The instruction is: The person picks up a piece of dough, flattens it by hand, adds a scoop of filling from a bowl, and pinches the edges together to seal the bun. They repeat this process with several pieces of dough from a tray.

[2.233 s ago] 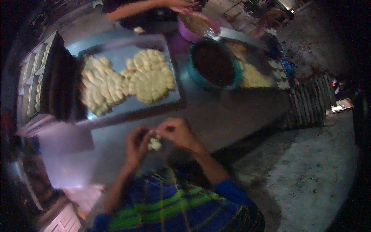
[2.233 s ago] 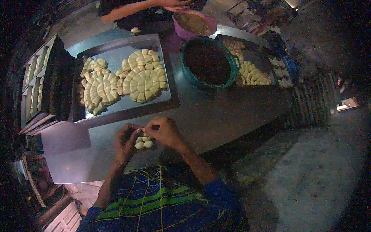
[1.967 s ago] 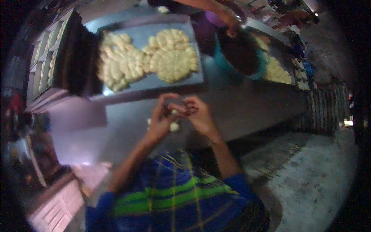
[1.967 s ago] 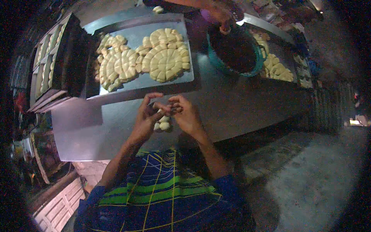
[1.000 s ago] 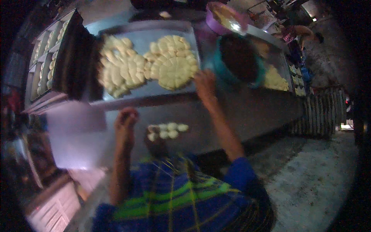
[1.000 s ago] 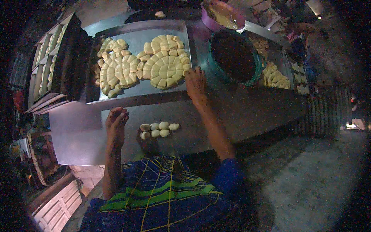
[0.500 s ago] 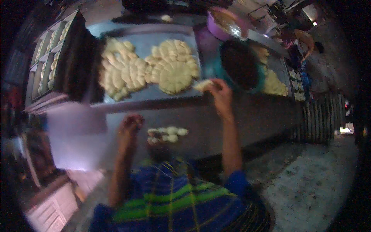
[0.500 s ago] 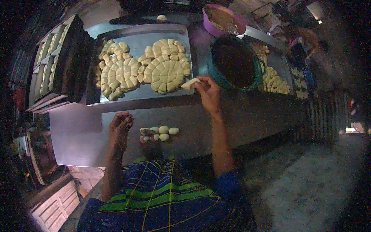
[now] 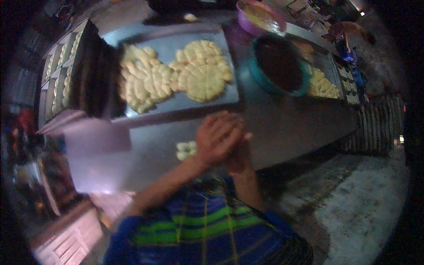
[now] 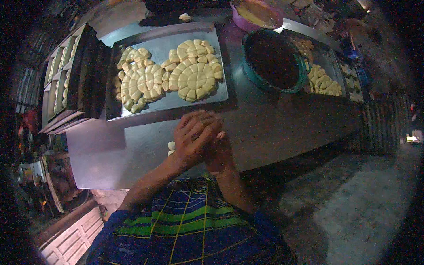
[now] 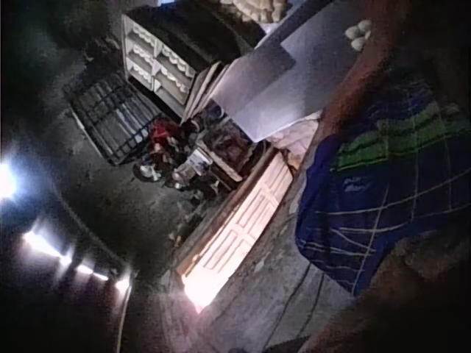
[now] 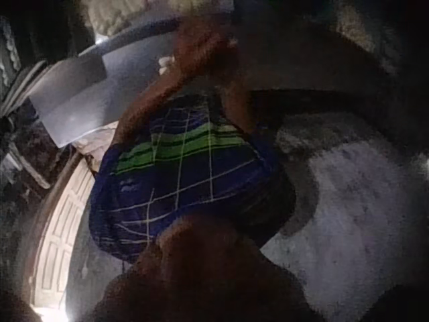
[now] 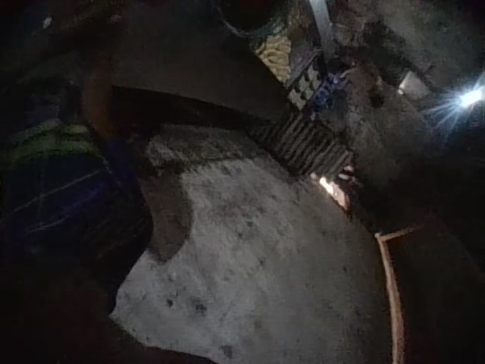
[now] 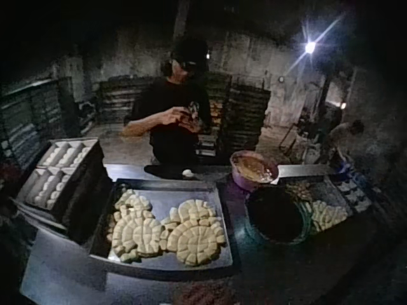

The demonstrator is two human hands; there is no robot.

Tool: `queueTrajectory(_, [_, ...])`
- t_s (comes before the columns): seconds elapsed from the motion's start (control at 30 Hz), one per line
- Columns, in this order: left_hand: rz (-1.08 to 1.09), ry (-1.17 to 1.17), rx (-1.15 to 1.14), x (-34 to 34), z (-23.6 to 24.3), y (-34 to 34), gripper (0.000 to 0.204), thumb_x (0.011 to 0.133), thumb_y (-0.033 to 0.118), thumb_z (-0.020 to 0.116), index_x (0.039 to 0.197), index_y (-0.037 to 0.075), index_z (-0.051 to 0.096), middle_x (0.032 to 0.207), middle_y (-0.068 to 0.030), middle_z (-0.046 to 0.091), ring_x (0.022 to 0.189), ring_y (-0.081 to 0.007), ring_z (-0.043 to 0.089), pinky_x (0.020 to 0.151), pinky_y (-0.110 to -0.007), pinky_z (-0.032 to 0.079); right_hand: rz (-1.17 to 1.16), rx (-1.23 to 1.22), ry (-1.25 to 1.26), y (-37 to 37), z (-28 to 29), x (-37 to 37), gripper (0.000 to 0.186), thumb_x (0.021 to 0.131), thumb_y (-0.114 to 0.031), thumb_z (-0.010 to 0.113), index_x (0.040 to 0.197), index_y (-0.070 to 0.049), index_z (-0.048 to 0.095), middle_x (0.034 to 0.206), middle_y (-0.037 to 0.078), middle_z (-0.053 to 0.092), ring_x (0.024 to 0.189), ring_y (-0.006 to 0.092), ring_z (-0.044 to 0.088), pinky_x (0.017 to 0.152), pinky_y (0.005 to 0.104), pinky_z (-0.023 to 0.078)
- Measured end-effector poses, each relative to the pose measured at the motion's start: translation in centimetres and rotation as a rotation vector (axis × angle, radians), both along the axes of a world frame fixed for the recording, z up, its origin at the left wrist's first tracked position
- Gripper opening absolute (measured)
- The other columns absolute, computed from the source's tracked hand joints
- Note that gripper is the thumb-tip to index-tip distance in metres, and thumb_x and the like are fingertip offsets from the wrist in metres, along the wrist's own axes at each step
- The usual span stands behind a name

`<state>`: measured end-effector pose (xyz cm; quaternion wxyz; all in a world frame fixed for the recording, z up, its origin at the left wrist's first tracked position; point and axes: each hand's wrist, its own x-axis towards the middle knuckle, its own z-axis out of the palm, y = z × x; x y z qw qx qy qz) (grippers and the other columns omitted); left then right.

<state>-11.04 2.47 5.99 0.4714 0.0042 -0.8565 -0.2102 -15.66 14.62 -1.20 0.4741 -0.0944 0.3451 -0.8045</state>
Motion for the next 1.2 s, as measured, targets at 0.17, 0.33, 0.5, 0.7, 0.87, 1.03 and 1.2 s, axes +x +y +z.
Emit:
queueTrajectory(0.17, [-0.247,-0.058,0.346,0.2,-4.5,0.6,0.036,0.077,0.030,0.078,0.100,0.006,0.065,0.095,-0.0150,0.066,0.089,-0.0337,0.065,0.079,-0.045,0.052,0.143,0.011,0.221,1.0,2.8,-1.3,0.055,0.093,-0.047,0.064,0.130,-0.009,0.050,0.120,0.004,0.056,0.108,0.0167,0.057,0.093,0.0336,0.051])
queueTrajectory(0.33, [-0.596,-0.244,1.047,-1.4,-4.4,1.0,0.046,0.093,0.045,0.061,0.110,0.002,0.063,0.112,-0.0139,0.067,0.102,-0.0263,0.064,0.087,-0.040,0.050,-0.023,-0.138,-0.254,3.1,-1.7,-4.3,0.049,0.091,-0.023,0.071,0.134,-0.008,0.051,0.121,0.005,0.059,0.109,0.0181,0.059,0.090,0.0336,0.053])
queueTrajectory(0.5, [-0.293,-0.545,1.405,3.2,-5.4,-0.3,0.032,0.097,0.030,0.061,0.113,0.002,0.063,0.110,-0.0105,0.067,0.102,-0.0222,0.064,0.096,-0.035,0.047,-0.156,0.521,0.907,2.2,8.2,-19.8,0.032,0.088,-0.006,0.068,0.120,0.001,0.066,0.113,0.008,0.069,0.100,0.0185,0.065,0.088,0.0320,0.053])
queueTrajectory(0.7, [-0.095,-0.399,1.432,7.1,-7.5,-3.4,0.021,0.095,0.020,0.064,0.102,0.000,0.064,0.102,-0.0087,0.068,0.101,-0.0187,0.063,0.093,-0.034,0.048,0.311,0.755,1.658,-0.4,6.4,-35.2,0.026,0.088,-0.006,0.068,0.113,-0.003,0.070,0.096,0.010,0.075,0.084,0.0138,0.068,0.075,0.0312,0.053])
queueTrajectory(0.87, [0.063,-0.396,1.451,10.4,-8.3,-4.1,0.019,0.095,0.022,0.063,0.099,0.004,0.065,0.098,-0.0068,0.067,0.096,-0.0169,0.062,0.091,-0.033,0.048,0.702,0.931,1.643,-2.4,5.7,-37.1,0.027,0.081,-0.002,0.070,0.107,-0.006,0.075,0.095,0.009,0.076,0.084,0.0150,0.069,0.074,0.0319,0.053])
queueTrajectory(1.03, [0.150,-0.330,1.538,12.4,-8.8,-3.8,0.020,0.095,0.023,0.063,0.098,0.004,0.064,0.097,-0.0063,0.067,0.094,-0.0161,0.062,0.090,-0.032,0.048,0.784,0.978,1.495,-3.2,5.8,-36.5,0.031,0.078,0.004,0.066,0.105,-0.006,0.076,0.097,0.008,0.075,0.088,0.0148,0.068,0.076,0.0314,0.053])
queueTrajectory(1.2, [0.112,-0.340,1.540,12.3,-8.8,-3.8,0.019,0.095,0.023,0.063,0.099,0.004,0.064,0.096,-0.0059,0.067,0.093,-0.0157,0.062,0.089,-0.032,0.048,0.736,0.845,1.429,-1.6,5.0,-37.8,0.032,0.078,0.005,0.066,0.106,-0.006,0.075,0.097,0.008,0.075,0.089,0.0150,0.069,0.079,0.0313,0.053])
